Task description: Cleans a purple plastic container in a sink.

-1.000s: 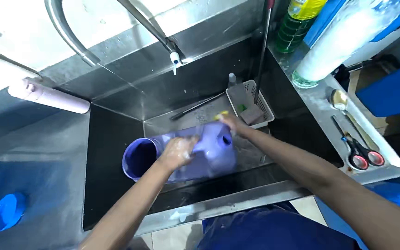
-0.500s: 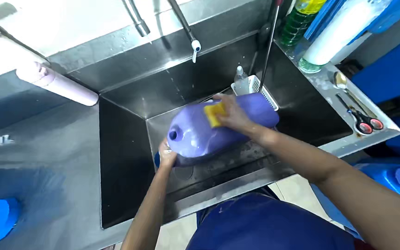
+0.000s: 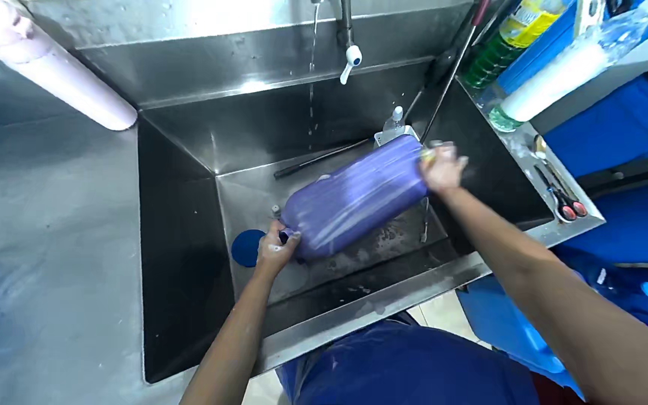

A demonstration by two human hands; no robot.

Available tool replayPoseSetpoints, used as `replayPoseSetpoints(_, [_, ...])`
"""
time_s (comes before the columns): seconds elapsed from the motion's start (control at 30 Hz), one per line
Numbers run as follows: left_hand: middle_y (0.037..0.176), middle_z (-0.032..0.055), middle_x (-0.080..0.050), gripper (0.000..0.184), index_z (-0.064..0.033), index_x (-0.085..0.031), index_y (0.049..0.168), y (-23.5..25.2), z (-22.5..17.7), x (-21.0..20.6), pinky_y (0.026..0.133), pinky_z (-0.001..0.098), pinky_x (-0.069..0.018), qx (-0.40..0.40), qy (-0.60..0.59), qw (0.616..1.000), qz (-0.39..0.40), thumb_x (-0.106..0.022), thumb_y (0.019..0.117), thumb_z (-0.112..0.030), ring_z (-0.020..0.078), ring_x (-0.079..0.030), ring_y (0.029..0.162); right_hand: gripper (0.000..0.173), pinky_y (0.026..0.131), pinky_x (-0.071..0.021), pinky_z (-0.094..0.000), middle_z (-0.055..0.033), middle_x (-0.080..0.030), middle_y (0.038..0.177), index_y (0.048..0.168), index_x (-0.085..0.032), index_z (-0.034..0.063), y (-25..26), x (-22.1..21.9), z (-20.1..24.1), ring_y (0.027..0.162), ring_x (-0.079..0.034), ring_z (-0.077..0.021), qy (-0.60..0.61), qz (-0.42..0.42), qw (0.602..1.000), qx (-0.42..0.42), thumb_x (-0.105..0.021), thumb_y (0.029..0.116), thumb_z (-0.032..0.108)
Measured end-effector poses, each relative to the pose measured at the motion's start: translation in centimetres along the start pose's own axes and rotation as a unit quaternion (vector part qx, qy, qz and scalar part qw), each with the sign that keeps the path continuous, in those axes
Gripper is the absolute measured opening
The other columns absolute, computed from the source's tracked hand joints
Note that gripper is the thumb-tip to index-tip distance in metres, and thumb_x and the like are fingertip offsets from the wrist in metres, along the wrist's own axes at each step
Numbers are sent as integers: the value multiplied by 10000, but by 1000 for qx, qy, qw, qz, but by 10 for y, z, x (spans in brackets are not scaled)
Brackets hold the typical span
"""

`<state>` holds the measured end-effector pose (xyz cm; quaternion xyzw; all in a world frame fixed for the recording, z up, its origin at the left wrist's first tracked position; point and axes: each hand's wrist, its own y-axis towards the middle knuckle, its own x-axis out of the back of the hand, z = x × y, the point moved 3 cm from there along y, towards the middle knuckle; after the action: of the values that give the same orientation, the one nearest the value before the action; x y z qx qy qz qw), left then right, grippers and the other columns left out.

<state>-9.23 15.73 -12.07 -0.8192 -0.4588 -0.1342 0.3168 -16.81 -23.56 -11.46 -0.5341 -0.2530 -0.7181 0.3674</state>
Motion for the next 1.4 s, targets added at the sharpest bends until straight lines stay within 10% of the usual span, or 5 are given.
replayPoseSetpoints(0.27, [1180,299,-662,434,128,-512,1325,-6,7,-2,988,503,-505,-7,12,999,-34,-628,968,-91,363,-665,1107,356,1171,-333,-592,-196,-611,1422,1306,-679,36,-116,-71,219,1413,-479,-403,151,137,883,423,-610,978,158])
replayPoseSetpoints(0.5, [1257,385,-558,720,220,-336,1406,39,38,-20,1020,425,-465,-78,-88,983,-139,-545,870,-213,332,-591,1159,505,1066,-382,-710,-327,-492,1481,1549,-390,9,108,2,18,1343,-499,-534,24,140,990,-22,-298,1121,262])
replayPoseSetpoints(0.7, [920,23,-606,514,-129,-570,1232,109,-6,31,666,306,-511,195,-148,968,-59,-218,1112,-483,100,-580,751,336,1122,-394,-612,-173,-649,1375,1225,-741,60,-34,-73,183,1363,-528,-406,239,-48,859,450,-648,917,155])
replayPoseSetpoints(0.93, [1350,269,-562,572,38,-417,1478,-11,35,-10,989,515,-481,364,-148,896,-205,-322,1123,-401,328,-585,1179,499,1169,-340,-602,-348,-429,1523,1491,-392,-125,112,-174,0,1418,-437,-493,192,246,950,-29,-272,1136,206])
replayPoseSetpoints(1.4, [1171,105,-614,530,119,-366,1426,-27,0,-25,892,182,-525,200,-119,968,-98,-449,1006,-193,-23,-619,994,416,1138,-402,-581,-322,-555,1410,1413,-515,-111,61,-181,-4,1336,-536,-447,219,204,947,114,-424,1078,119])
